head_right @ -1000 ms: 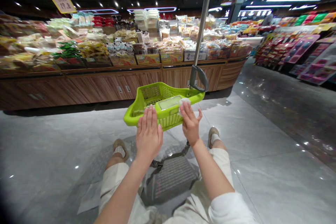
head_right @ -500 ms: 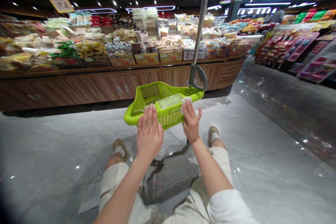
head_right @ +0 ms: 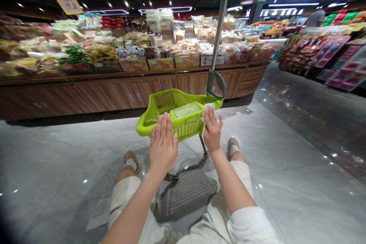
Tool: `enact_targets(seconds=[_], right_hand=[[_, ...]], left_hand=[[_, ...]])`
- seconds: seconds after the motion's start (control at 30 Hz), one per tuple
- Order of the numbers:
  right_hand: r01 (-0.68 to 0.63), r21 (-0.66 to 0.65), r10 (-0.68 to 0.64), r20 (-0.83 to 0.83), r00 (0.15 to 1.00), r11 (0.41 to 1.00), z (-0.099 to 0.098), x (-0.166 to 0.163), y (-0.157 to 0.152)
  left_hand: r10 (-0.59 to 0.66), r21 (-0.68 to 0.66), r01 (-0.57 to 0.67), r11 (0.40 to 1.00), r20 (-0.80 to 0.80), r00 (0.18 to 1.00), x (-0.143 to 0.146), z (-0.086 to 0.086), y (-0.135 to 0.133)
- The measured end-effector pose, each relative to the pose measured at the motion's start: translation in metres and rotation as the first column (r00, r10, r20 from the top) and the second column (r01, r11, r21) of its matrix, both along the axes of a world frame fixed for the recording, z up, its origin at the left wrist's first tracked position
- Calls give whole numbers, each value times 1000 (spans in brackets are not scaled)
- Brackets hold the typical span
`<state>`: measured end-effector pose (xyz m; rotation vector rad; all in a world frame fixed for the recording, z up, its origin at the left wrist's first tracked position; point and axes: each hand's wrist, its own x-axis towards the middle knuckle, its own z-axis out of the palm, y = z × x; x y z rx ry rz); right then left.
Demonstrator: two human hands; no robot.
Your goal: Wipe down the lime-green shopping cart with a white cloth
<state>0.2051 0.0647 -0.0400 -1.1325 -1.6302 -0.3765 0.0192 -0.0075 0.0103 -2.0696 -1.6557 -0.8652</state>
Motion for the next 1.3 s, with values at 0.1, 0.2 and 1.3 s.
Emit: enact_targets(seconds=[0.1,0.2,1.3], right_hand=[[-11,-14,10,-66,998,1000,9,-12,-6],[-180,-40,184,186,965,983,17,-37,-25],[-201,-21,200,242,949,979,33,-38,-30]], left_hand=[[7,1,-7,1000,-5,1000,2,0,0],[9,-4,-9,1000,-4,1000,3,0,1],[14,10,-14,1000,-20,1000,0,-1,1]])
